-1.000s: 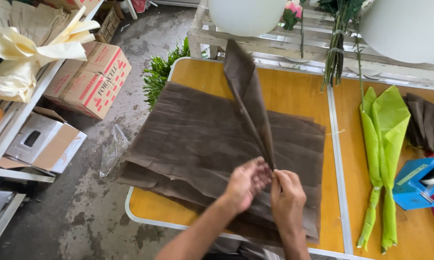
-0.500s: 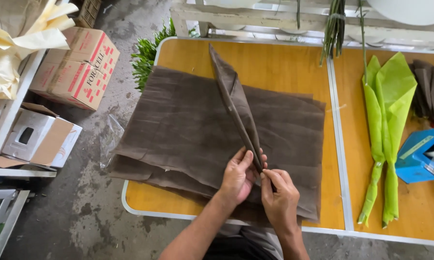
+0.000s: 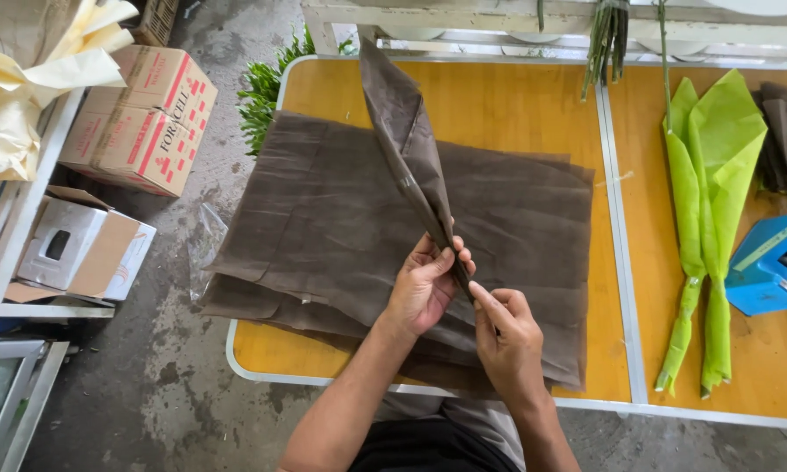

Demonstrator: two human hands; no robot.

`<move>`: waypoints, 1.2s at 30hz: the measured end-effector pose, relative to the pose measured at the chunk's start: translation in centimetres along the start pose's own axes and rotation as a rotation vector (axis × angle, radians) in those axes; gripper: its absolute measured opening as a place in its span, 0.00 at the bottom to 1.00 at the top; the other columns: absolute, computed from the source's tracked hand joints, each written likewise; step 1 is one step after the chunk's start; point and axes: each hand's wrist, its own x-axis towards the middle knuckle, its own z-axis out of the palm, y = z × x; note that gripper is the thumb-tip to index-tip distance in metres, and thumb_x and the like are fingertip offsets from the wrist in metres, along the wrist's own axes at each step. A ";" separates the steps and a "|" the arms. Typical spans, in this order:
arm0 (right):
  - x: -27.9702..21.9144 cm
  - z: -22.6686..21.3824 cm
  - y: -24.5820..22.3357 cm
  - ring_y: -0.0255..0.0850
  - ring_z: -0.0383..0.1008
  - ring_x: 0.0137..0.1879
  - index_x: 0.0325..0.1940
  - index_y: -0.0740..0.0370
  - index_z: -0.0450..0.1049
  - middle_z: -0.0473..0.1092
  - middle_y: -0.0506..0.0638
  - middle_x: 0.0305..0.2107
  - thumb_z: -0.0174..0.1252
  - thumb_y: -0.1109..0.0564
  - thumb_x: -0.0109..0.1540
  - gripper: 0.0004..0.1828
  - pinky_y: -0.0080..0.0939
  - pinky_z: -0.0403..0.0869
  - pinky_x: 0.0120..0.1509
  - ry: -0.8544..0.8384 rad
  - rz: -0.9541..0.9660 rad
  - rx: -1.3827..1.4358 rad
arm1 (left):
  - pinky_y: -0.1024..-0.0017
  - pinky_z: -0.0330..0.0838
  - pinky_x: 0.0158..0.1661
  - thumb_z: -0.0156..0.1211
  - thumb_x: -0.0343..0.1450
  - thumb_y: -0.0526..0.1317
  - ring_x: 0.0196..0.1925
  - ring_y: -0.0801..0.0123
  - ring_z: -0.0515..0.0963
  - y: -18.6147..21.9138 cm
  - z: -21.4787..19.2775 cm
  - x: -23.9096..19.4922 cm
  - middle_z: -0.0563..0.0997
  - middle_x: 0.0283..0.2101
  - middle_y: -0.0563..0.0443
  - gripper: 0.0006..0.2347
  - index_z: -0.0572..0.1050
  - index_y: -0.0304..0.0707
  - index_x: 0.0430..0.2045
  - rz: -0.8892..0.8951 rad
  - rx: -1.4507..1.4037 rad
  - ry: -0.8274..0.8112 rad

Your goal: Preparing and folding layers of brown mesh wrapping paper on a design table for a floral arrangement.

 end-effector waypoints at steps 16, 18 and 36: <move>1.7 2.6 -0.6 0.43 0.79 0.53 0.58 0.66 0.77 0.73 0.58 0.51 0.61 0.66 0.66 0.15 0.38 0.80 0.59 0.246 -0.166 -0.040 | 0.63 0.70 0.69 0.60 0.74 0.28 0.52 0.67 0.79 0.0 2.4 -0.8 0.80 0.37 0.54 0.16 0.74 0.39 0.57 0.022 -0.021 -0.173; 1.4 2.7 -0.1 0.42 0.79 0.48 0.61 0.63 0.76 0.71 0.57 0.52 0.59 0.65 0.68 0.17 0.37 0.81 0.52 0.203 -0.157 -0.048 | 0.65 0.70 0.68 0.60 0.75 0.29 0.50 0.67 0.78 0.1 2.6 -1.0 0.79 0.38 0.55 0.16 0.74 0.41 0.58 0.031 -0.016 -0.216; 2.8 -5.1 -4.0 0.45 0.77 0.57 0.57 0.61 0.78 0.76 0.56 0.52 0.59 0.62 0.66 0.15 0.44 0.75 0.63 0.101 0.035 -0.061 | 0.57 0.83 0.54 0.52 0.76 0.28 0.43 0.50 0.85 3.3 4.1 0.9 0.81 0.38 0.38 0.07 0.74 0.24 0.45 0.244 0.470 0.082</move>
